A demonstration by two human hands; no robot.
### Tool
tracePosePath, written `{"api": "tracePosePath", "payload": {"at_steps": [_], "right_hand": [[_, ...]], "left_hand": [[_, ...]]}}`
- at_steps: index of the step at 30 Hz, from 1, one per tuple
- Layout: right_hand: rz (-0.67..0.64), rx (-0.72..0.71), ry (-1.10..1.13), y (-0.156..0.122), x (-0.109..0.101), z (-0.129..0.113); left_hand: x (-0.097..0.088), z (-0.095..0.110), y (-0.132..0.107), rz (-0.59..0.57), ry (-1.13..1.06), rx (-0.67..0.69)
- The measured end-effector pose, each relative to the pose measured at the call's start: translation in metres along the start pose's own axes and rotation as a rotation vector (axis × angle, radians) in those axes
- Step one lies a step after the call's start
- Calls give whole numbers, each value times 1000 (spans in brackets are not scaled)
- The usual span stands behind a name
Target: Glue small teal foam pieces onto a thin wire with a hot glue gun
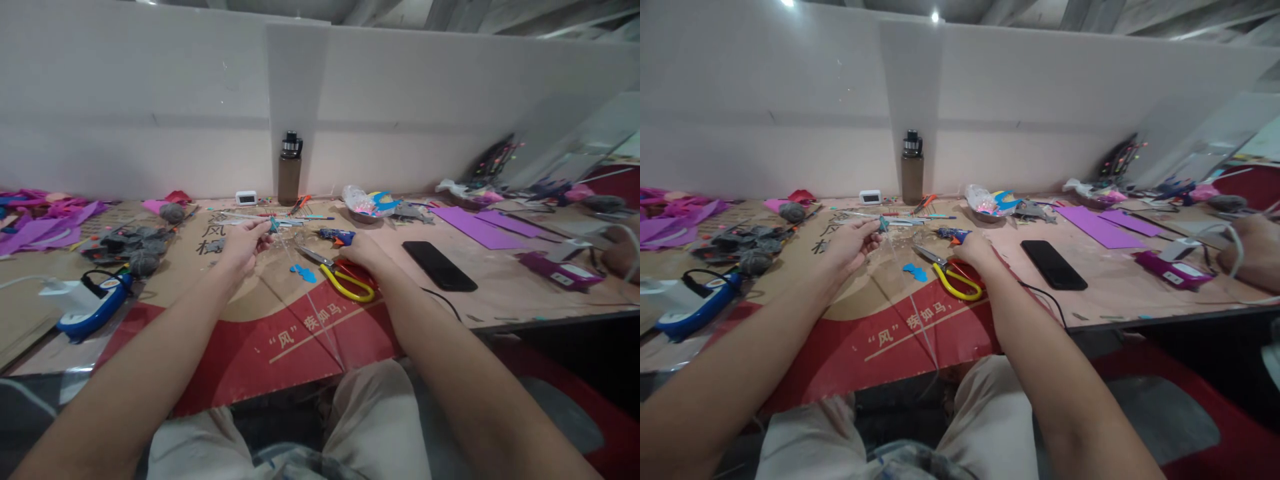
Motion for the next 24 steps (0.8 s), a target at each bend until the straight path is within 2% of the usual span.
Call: {"api": "tracePosePath", "payload": {"at_steps": [2, 5, 7, 9, 11, 13, 17, 21, 24], "right_hand": [[-15, 92, -13, -1, -2, 4], [18, 103, 33, -2, -6, -7], [64, 124, 175, -6, -7, -16], [81, 118, 413, -12, -4, -28], [31, 53, 620, -20, 1, -48], [-65, -24, 716, -28, 7, -69], [-191, -127, 719, -42, 16, -93], [-180, -215, 574, -48, 18, -99], [-123, -317, 424, -53, 15, -105]], "left_hand": [[0, -1, 1, -1, -7, -6], [-1, 0, 1, -4, -24, 3], [-1, 0, 2, -5, -25, 9], [-2, -1, 2, 1, -14, 11], [-4, -2, 3, 9, 9, 18], [-7, -2, 4, 23, 39, 37], [-10, 1, 6, 30, 88, 88], [-10, 2, 6, 35, 81, 104], [-9, 1, 4, 52, 55, 86]]}}
Point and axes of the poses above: each hand's wrist, its own y-axis towards the middle knuckle, its own x-axis out of the palm, z = x × y, the point moved 10 cm from there along y, towards the middle knuckle, and after that the axes turned 2 degrees about -x, right-handed, at the moved point
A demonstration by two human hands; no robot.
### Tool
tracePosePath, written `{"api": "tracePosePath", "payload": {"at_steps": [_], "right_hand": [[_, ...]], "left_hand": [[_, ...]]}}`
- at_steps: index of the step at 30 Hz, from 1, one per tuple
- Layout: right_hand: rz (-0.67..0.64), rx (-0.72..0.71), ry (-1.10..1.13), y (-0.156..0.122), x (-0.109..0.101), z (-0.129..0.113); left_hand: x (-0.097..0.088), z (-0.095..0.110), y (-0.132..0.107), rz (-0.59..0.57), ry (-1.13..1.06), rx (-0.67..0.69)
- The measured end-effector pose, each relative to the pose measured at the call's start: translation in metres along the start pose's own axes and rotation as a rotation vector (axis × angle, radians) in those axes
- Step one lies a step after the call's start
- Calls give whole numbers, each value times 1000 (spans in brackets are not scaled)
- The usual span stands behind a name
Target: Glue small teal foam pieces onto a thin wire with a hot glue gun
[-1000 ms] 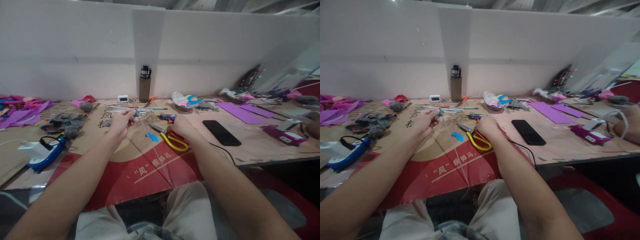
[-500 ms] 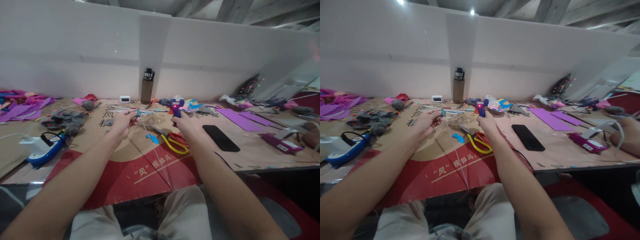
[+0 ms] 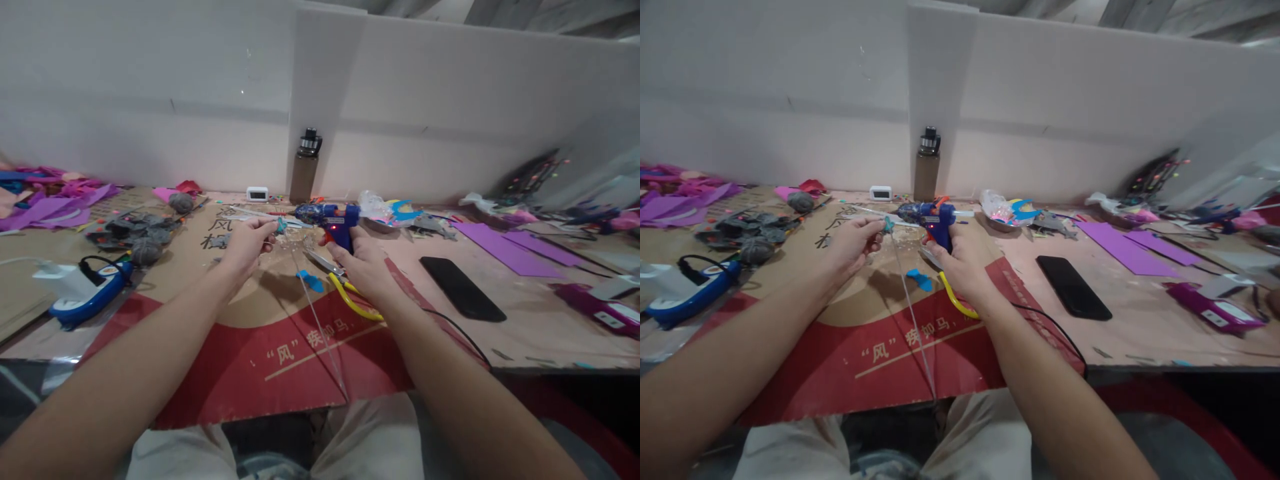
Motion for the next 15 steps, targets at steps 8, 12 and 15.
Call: {"api": "tracePosePath", "payload": {"at_steps": [8, 12, 15], "right_hand": [[-18, -90, -165, -3, 6, -1], [-19, -111, -180, -2, 6, 0], [-38, -129, -191, -2, 9, 0]], "left_hand": [[1, -2, -2, 3, -8, -28], [1, -4, -1, -6, -5, -23], [2, -4, 0, -17, 9, -13]]}}
Point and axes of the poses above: each hand's wrist, its own y-axis towards the middle knuckle, its own x-axis out of the palm, z = x × y, the point moved 10 cm from there along y, towards the middle knuckle, and after that the axes turned 2 degrees about -x, right-handed, at the moved point
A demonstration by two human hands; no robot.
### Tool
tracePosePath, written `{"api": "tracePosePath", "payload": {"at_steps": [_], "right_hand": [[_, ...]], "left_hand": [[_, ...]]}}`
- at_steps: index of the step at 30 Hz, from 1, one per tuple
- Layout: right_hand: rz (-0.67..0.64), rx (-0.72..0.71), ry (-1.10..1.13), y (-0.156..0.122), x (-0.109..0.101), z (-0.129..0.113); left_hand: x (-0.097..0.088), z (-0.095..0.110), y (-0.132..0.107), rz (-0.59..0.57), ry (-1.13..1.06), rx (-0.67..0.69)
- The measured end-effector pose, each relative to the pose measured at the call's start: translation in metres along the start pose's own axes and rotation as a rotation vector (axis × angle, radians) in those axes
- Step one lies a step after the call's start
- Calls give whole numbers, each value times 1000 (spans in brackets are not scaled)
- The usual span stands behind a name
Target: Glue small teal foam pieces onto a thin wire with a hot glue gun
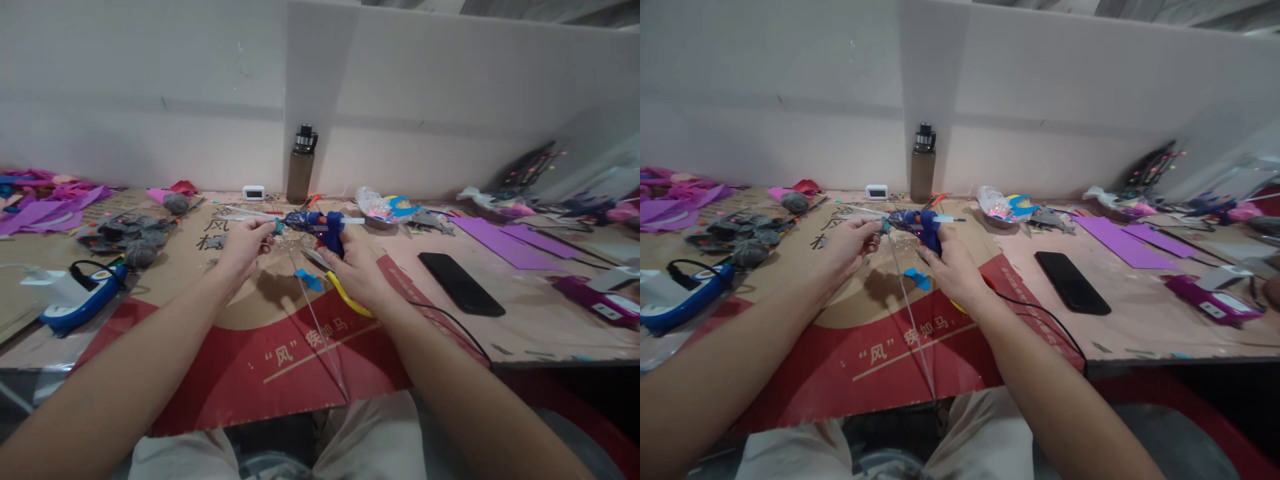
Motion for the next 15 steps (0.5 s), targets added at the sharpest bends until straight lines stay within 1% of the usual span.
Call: {"api": "tracePosePath", "payload": {"at_steps": [5, 10, 15], "right_hand": [[-4, -11, -17, 0, 1, 0], [-8, 10, -41, 0, 1, 0], [-12, 17, -50, -1, 1, 0]], "left_hand": [[1, 0, -1, 2, 19, 7], [1, 0, 0, 8, 51, 26], [0, 0, 0, 14, 36, 30]]}}
Point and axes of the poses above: each hand's wrist, its own y-axis towards the middle knuckle, its own x-axis out of the palm, z = x × y, the point moved 10 cm from there along y, towards the middle knuckle, and after that the axes turned 2 degrees about -x, right-handed, at the moved point
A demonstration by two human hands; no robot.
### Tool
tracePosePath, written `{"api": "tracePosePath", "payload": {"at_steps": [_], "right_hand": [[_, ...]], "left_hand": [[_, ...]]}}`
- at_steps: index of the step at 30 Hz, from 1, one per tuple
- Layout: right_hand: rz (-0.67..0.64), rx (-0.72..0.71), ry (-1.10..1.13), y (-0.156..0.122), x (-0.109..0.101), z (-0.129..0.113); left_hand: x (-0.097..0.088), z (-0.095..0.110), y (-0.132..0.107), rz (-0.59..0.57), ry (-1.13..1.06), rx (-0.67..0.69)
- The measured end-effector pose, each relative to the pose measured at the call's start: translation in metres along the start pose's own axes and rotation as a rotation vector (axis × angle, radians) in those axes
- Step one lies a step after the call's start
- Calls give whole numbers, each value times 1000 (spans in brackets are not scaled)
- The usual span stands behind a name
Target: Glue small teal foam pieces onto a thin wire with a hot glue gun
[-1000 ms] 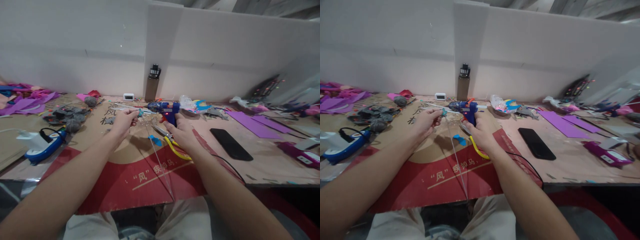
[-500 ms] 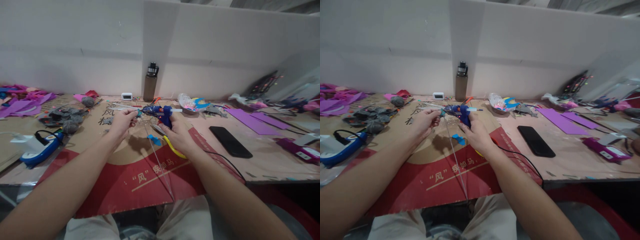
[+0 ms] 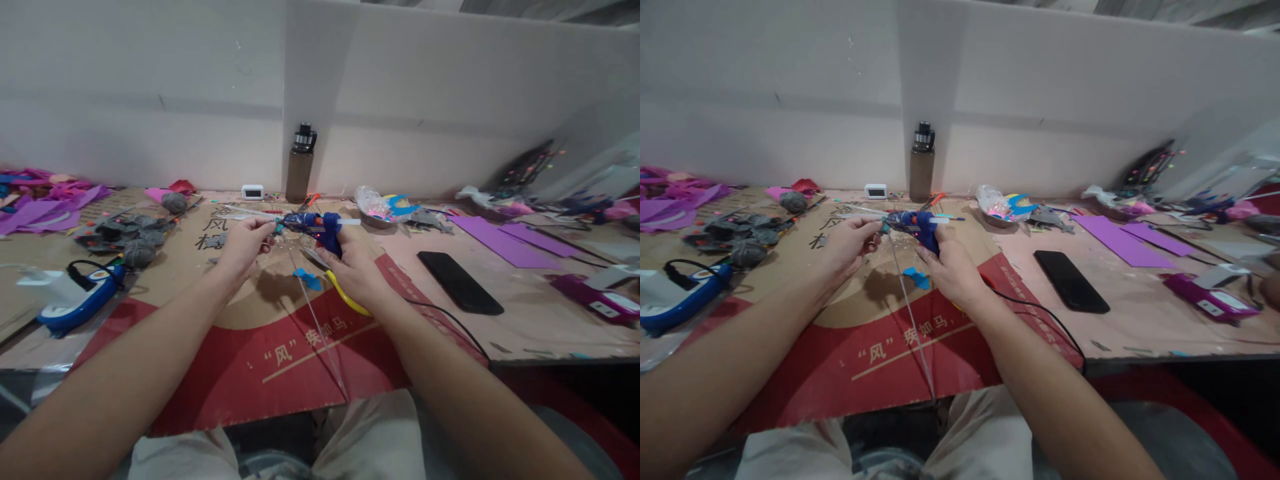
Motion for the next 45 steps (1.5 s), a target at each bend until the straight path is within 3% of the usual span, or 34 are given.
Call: {"api": "tracePosePath", "payload": {"at_steps": [24, 29, 35, 39, 45], "right_hand": [[5, -1, 63, 0, -1, 0], [37, 177, 347, 1, -3, 16], [-31, 596, 761, -5, 6, 50], [20, 812, 563, -12, -2, 82], [126, 832, 143, -8, -25, 122]], "left_hand": [[-1, 4, -2, 8, -1, -14], [-4, 3, 1, 9, 3, -14], [-2, 4, 1, -15, -60, -28], [5, 7, -2, -59, -80, -31], [10, 9, -5, -95, -69, -25]]}}
Point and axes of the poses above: each hand's wrist, its own y-axis towards the middle knuckle, its own x-axis out of the palm, z = x × y, the point moved 10 cm from there along y, towards the middle knuckle, and after that the axes turned 2 degrees about -x, right-handed, at the moved point
